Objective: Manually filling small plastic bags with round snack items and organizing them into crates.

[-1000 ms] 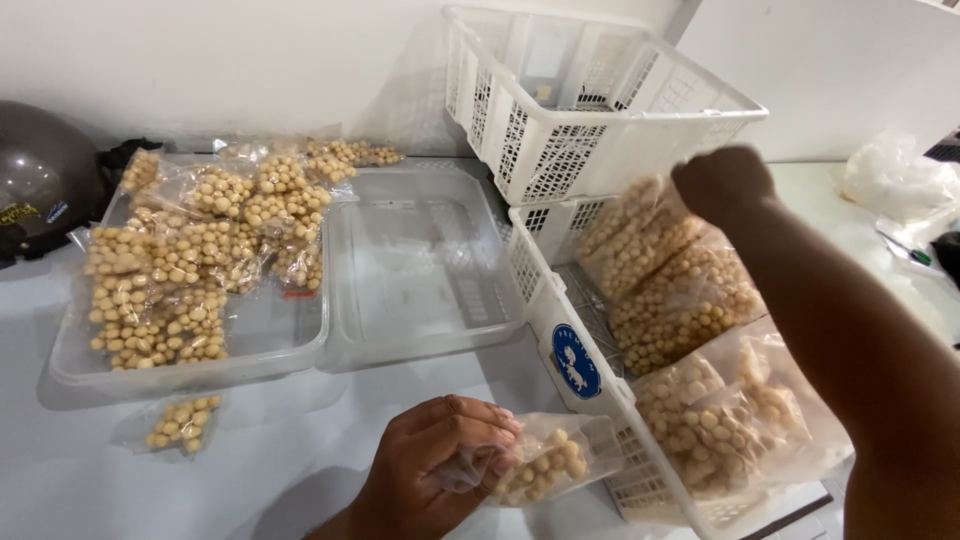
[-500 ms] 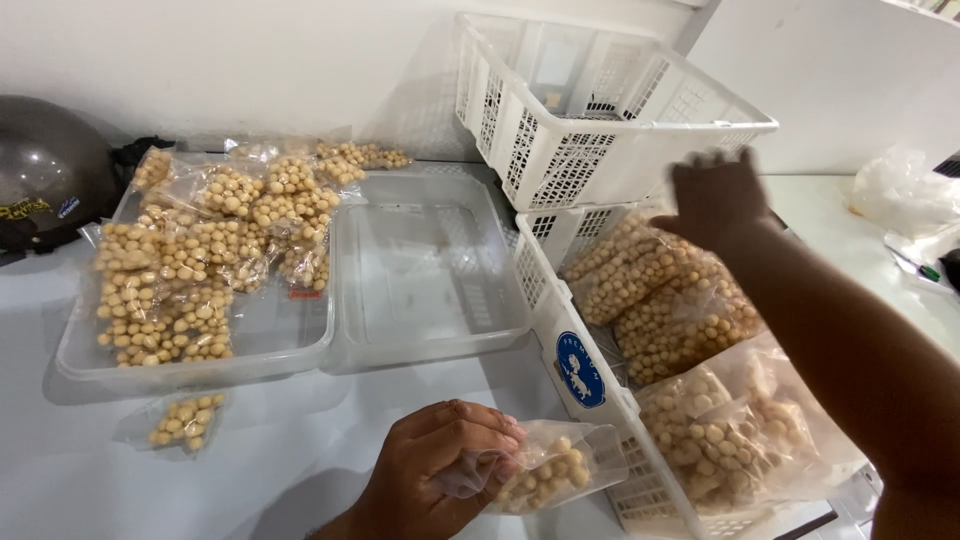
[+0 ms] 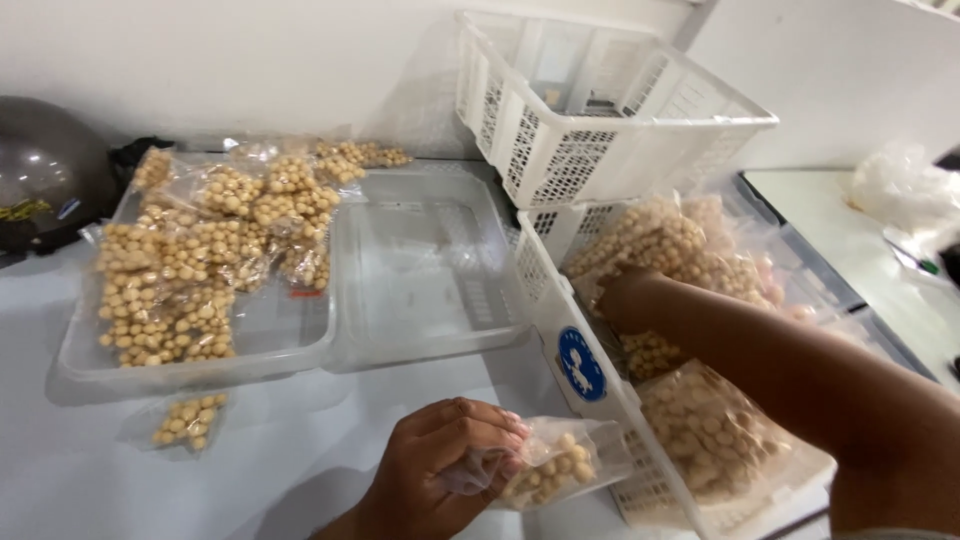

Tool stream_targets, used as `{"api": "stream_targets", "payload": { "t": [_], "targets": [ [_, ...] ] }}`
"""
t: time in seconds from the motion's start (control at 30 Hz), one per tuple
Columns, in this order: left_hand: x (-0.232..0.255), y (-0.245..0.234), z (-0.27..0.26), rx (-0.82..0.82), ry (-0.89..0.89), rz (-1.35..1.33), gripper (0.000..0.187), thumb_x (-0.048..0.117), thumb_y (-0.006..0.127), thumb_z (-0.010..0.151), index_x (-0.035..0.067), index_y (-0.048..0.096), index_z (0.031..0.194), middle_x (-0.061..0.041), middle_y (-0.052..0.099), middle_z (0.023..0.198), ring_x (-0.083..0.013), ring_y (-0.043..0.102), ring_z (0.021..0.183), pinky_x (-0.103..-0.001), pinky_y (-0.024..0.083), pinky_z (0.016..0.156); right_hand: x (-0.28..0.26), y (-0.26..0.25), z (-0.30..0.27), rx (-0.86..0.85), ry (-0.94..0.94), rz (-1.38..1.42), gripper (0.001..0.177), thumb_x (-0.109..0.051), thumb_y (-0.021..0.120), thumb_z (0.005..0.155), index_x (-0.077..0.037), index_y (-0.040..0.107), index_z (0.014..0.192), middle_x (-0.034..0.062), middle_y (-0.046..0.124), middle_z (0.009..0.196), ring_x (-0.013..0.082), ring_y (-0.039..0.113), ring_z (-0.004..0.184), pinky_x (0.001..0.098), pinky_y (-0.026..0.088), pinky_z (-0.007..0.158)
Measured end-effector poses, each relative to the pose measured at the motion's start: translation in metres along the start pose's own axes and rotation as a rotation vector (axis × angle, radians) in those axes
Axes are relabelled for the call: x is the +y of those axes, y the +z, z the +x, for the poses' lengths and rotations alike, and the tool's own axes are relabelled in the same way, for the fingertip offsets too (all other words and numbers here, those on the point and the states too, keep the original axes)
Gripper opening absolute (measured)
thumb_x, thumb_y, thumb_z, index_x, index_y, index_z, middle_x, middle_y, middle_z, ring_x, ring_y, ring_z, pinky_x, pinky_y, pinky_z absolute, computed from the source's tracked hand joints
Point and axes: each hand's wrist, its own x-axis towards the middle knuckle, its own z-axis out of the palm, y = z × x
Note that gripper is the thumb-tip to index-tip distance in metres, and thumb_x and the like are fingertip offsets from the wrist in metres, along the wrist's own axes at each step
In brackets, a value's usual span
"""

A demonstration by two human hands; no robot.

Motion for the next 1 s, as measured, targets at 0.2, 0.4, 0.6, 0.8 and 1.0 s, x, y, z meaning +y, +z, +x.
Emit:
{"api": "stream_targets", "payload": {
  "t": [0.2,0.4,0.6,0.8,1.0],
  "targets": [
    [-0.005,-0.001,-0.005,-0.023,-0.002,0.039,0.019,0.028,0.078,0.113,0.009,0.079,0.110,-0.012,0.090,0.110,-0.0284,0.093,0.106,-0.042,0.080,0.094,0.012,-0.013,-0.028,0.118,0.049,0.390,0.035,-0.031,0.058,0.124,-0.022,0.071,0.156,0.0012,0.076,0.152,0.0257,0.065,0.146,0.0452,0.057,0.120],
    [-0.005,-0.001,-0.003,-0.002,-0.029,-0.009,0.013,0.020,0.078,0.113,0.008,0.079,0.110,-0.011,0.089,0.108,-0.0276,0.092,0.102,-0.042,0.080,0.095,0.043,-0.030,-0.061,0.455,0.048,0.647,0.036,-0.037,0.064,0.120,-0.018,0.085,0.142,0.0021,0.087,0.145,0.0224,0.083,0.126,0.0443,0.069,0.114],
    [-0.007,-0.002,-0.003,0.003,-0.006,0.017,0.007,0.015,0.076,0.112,0.008,0.078,0.110,-0.010,0.089,0.111,-0.0269,0.091,0.106,-0.041,0.078,0.099,-0.029,-0.082,-0.223,1.049,-0.258,0.844,0.025,-0.025,0.068,0.108,-0.020,0.093,0.109,0.0028,0.098,0.116,0.0210,0.097,0.109,0.0515,0.077,0.106],
    [-0.007,-0.002,-0.004,0.050,0.016,0.101,0.013,0.018,0.072,0.115,0.007,0.078,0.114,-0.011,0.086,0.115,-0.0273,0.087,0.104,-0.038,0.072,0.095,-0.134,-0.048,-0.226,1.065,-0.394,0.507,0.066,-0.025,0.089,0.096,-0.010,0.069,0.157,0.0123,0.088,0.111,0.0389,0.084,0.092,0.0549,0.065,0.084],
    [-0.017,-0.019,-0.004,0.079,-0.275,0.148,0.086,0.067,0.071,0.103,0.002,0.064,0.159,-0.015,0.072,0.159,-0.0306,0.072,0.150,-0.043,0.056,0.126,-0.117,-0.039,-0.208,1.281,-0.158,0.692,0.032,-0.024,0.065,0.126,-0.011,0.089,0.110,0.0004,0.089,0.073,0.0177,0.091,0.056,0.0309,0.083,0.049]
  ]
}}
